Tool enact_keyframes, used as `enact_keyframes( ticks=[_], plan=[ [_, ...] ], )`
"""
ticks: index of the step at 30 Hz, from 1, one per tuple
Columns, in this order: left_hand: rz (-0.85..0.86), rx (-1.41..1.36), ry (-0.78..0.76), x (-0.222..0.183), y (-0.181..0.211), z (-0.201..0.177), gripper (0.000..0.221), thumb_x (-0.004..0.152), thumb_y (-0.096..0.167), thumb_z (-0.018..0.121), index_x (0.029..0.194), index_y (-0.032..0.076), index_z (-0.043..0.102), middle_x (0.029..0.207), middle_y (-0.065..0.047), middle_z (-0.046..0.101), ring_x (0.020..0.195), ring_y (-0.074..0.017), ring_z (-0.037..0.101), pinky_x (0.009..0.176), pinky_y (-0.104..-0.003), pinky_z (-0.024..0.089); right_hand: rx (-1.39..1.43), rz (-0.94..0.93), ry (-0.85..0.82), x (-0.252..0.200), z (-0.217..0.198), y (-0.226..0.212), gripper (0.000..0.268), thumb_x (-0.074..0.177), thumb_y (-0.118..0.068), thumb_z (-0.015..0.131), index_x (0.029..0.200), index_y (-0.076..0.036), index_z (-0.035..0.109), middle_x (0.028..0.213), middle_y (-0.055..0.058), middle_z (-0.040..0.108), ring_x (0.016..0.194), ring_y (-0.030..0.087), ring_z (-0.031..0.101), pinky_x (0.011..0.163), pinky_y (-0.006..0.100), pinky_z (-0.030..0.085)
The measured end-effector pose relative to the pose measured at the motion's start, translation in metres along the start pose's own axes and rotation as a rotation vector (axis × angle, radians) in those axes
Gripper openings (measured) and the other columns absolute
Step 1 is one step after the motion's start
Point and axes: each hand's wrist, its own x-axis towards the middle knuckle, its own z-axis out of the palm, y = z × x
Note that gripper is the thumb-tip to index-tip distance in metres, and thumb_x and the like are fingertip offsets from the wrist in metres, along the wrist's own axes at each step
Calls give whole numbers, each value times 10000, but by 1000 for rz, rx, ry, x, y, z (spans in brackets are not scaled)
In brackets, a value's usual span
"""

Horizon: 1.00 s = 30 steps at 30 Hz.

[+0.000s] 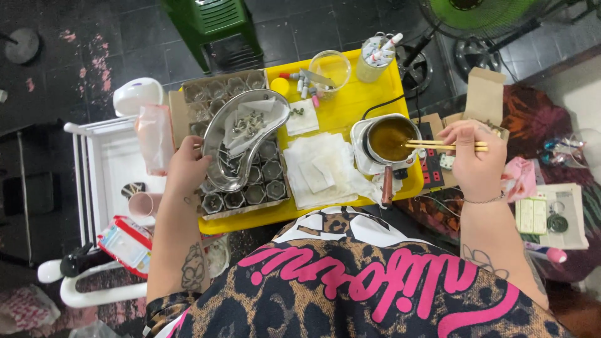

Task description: The recorder is dipping wicks into melted wax and preparing them for insertion into candle jars.

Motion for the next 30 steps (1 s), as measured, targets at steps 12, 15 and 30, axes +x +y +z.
enact_keyframes(
  ticks=[12,15,30],
  plan=[
    [-92,-34,-32,46,-13,-13,425,895,47,704,1297,78,570,884,-93,699,692,-168,606,593,-347,481,-136,-161,-28,-14,8,0,452,1132,-362,602,958,44,697,903,115,709,835,155,671,771,260,527],
    [-101,-19,-28,49,-14,-9,426,890,50,713,1289,89,568,885,-83,694,670,-158,619,571,-325,503,-184,-200,13,-17,19,0,416,1118,-333,640,970,50,707,946,125,710,874,185,682,801,287,537],
    [-138,-122,-68,46,-6,0,393,915,52,680,1287,92,562,936,-71,710,762,-138,653,599,-323,561,347,116,530,-24,35,58,219,1236,-257,461,1262,-42,492,988,63,646,730,167,658,568,312,557]
  ],
)
